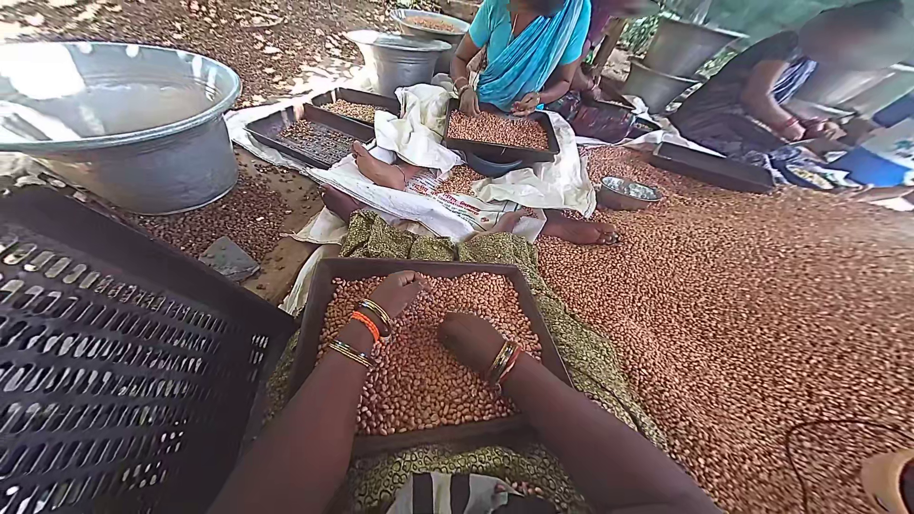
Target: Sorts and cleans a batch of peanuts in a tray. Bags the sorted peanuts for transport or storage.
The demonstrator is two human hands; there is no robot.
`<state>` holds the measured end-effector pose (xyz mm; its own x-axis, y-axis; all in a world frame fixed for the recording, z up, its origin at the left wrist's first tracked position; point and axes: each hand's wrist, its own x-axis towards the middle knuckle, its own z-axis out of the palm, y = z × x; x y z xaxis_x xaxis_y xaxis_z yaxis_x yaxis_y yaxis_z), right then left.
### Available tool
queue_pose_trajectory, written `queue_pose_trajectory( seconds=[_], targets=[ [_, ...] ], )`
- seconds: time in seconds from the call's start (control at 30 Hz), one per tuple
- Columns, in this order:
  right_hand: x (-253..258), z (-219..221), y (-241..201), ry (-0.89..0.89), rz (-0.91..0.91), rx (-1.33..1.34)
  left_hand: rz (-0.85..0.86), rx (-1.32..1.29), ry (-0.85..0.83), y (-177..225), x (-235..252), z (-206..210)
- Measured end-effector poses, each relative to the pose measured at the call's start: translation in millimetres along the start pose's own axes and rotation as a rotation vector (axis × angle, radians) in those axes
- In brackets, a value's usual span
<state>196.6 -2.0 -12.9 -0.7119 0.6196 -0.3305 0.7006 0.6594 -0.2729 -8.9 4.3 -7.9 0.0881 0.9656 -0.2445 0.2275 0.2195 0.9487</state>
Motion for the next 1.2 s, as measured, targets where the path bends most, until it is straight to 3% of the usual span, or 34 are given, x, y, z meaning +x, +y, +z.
queue_pose_trajectory(
  seconds=[0.2,0.3,0.43,0.63,0.77,0.87,0.93,0.97,1.1,1.2],
  targets=[
    [-1,1,2,0.032,0.011,0.08,0.107,-0.443,0.284,42,-36,-17],
    [6,6,2,0.162,-0.062,0.119,0.144,-0.627,0.317,57,-63,-21],
    [19,9,0,0.103,-0.127,0.056,0.031,-0.868,0.346,56,-98,-11],
    [16,0,1,0.062,-0.032,0.017,-0.135,-0.948,0.457,52,-144,-7],
    [-25,-23,13,0.195,-0.067,0.274,-0.107,-0.897,0.507,55,-168,-20],
    [-73,-36,33,-0.14,-0.459,0.651,-0.12,-0.929,0.6,48,-175,-30],
    [-81,-32,45,-0.462,-0.751,0.868,-0.137,-0.984,0.685,38,-173,-36],
    [-80,-31,50,-0.519,-0.806,0.923,-0.143,-1.014,0.725,33,-169,-38],
    [-72,-22,71,-0.199,-0.574,0.993,-0.168,-1.066,0.743,26,-142,-54],
    [-66,-13,81,-0.048,-0.457,1.072,-0.19,-0.789,0.716,41,-102,-83]
  ],
)
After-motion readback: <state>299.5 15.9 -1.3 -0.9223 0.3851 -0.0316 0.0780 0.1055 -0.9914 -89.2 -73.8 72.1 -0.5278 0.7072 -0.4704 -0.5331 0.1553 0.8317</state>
